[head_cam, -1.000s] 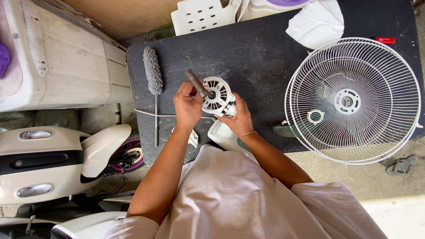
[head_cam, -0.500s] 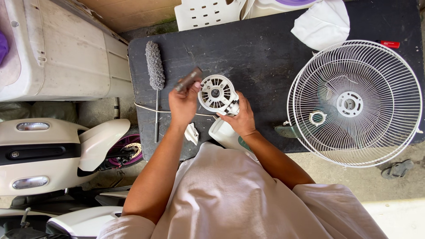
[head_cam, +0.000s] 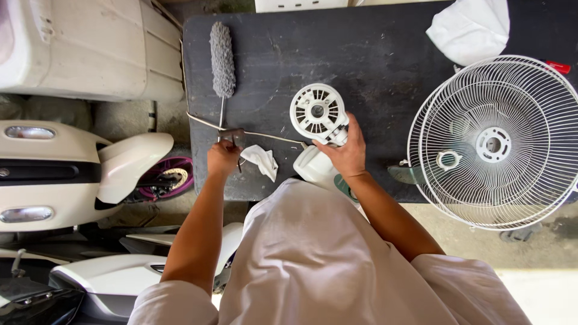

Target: The person cleans the internal motor housing of a disassembled electric fan using a duster and a cloth. They then reattach the fan blade hub to the motor shaft and use a hammer to tap it into place.

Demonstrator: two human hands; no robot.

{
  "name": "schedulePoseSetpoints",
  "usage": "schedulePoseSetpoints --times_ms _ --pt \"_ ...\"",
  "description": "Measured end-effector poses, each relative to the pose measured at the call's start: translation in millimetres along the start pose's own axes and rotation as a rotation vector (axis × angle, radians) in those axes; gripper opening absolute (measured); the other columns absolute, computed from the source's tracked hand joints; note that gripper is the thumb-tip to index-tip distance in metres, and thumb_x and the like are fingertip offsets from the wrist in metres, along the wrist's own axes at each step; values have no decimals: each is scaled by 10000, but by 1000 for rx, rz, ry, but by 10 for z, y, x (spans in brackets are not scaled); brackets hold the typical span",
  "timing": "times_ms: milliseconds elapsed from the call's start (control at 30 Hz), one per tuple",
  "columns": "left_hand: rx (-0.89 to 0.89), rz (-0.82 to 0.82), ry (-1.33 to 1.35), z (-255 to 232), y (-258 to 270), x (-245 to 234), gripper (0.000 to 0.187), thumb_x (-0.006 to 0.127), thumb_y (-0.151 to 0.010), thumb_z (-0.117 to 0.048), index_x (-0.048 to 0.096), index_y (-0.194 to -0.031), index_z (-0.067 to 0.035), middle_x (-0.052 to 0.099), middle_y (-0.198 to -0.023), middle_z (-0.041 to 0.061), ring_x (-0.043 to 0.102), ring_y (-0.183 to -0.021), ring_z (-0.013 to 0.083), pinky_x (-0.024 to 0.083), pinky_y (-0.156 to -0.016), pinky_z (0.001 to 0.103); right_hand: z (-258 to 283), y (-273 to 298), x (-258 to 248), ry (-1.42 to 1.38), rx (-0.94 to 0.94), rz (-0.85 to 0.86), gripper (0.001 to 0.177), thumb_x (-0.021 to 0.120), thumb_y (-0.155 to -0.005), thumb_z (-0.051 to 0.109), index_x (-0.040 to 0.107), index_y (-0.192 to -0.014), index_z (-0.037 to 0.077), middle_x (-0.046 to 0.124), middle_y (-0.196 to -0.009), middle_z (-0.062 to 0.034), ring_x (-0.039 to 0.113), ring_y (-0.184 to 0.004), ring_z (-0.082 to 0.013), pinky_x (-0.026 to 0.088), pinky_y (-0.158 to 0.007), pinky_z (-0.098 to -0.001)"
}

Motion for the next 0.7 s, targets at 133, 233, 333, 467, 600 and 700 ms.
schedulePoseSetpoints --times_ms 133,233,333,467,600,700 --pt "15 -5 63 346 -274 144 271 807 -833 -277 725 -862 -21 746 -795 160 733 -742 318 563 -700 443 104 -31 -13 -59 60 46 880 997 -737 152 480 -1437 24 669 -1280 -166 703 -1139 -235 601 -958 -362" --pt "87 -5 106 366 -475 217 230 779 -846 -244 714 -906 -32 741 -808 151 734 -747 326 570 -707 449 127 1 -3 -6 61 42 936 996 -738 151 418 -1458 -8 649 -1289 -166 697 -1132 -226 598 -928 -349" --pt "224 -53 40 354 -328 221 209 742 -912 -214 693 -1009 -36 716 -924 190 706 -822 393 562 -747 483 166 63 34 -99 78 27 937 976 -767 132 393 -1487 -11 626 -1338 -172 681 -1177 -228 604 -971 -358" --pt "420 94 -50 468 182 158 212 673 -904 -172 666 -1100 -92 662 -1186 183 670 -1042 433 558 -885 506 218 141 76 -7 65 -6 946 977 -772 120 382 -1493 -22 642 -1332 -165 691 -1175 -219 601 -969 -352" --pt "400 126 -5 649 320 223 257 675 -907 -202 690 -1130 -73 651 -1170 192 645 -1013 444 536 -833 522 167 324 158 47 98 -72 957 989 -720 128 413 -1469 -25 634 -1315 -178 677 -1158 -239 591 -969 -354" --pt "374 173 -62 711 213 319 178 653 -973 -212 709 -1092 -93 677 -1153 164 663 -1022 420 548 -857 510 120 468 187 87 119 -77 977 986 -689 170 416 -1459 -24 614 -1303 -181 665 -1150 -257 578 -972 -363"
Point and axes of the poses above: each hand's wrist, its own y-axis away from the middle knuckle, its own x-axis out of the palm, z = x × y, the point moved 2 cm from there along -y, towards the middle knuckle
